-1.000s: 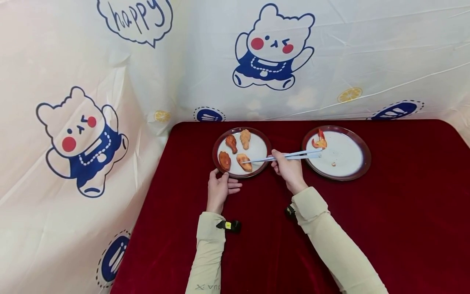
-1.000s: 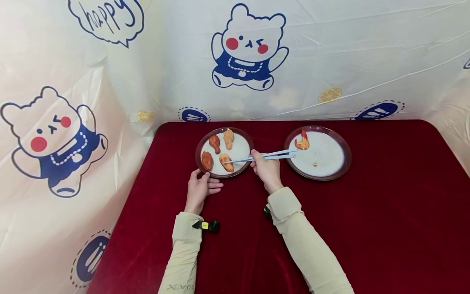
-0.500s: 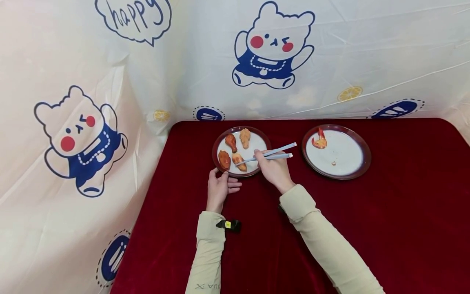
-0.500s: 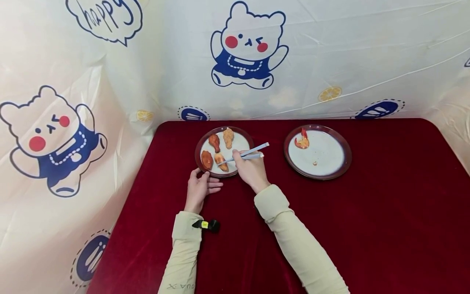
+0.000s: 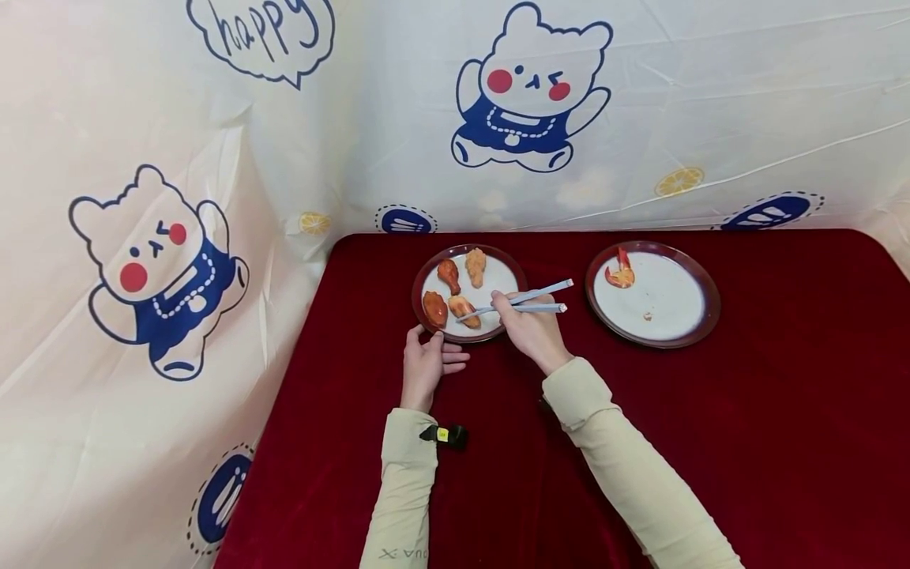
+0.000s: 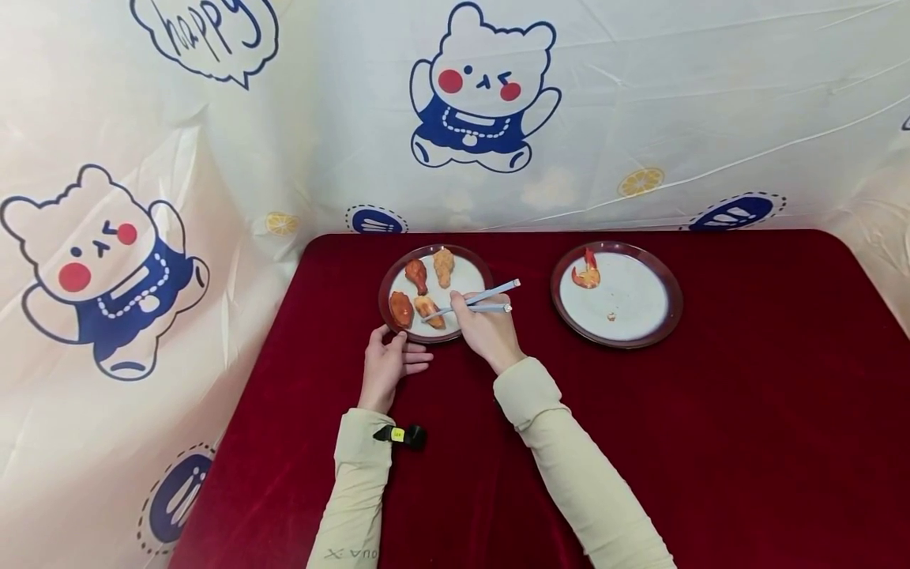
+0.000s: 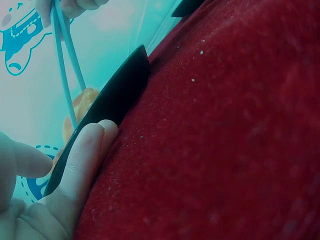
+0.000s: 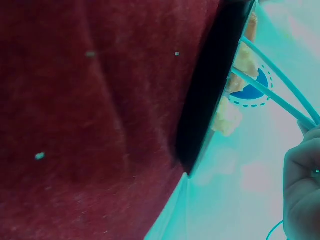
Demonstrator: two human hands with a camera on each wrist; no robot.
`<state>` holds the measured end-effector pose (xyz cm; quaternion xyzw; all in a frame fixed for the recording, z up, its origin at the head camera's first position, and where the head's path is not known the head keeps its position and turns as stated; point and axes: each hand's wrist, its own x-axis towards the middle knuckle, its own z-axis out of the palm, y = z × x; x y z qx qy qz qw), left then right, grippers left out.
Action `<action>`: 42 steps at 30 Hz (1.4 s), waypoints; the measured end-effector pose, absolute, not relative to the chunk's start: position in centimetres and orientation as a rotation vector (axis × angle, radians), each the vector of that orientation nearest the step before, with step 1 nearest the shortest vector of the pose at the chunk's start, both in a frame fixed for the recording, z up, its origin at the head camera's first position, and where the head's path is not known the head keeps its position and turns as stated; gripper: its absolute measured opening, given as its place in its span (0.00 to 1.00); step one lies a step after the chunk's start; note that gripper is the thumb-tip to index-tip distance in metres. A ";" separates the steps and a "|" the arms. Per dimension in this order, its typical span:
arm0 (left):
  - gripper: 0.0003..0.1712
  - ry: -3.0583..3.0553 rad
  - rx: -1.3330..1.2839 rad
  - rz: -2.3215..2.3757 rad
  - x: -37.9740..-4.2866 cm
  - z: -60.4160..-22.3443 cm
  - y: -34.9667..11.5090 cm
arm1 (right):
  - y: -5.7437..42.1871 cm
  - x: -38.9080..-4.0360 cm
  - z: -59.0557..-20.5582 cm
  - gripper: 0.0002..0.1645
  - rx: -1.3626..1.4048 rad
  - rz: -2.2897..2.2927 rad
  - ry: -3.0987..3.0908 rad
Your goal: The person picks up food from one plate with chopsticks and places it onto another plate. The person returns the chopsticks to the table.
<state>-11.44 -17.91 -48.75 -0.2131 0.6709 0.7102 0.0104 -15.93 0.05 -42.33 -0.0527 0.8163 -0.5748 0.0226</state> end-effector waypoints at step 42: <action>0.31 2.089 -0.646 2.217 -11.4 -48.8 -18.0 | 3.9 -16.7 -44.4 0.23 0.488 -2.286 1.889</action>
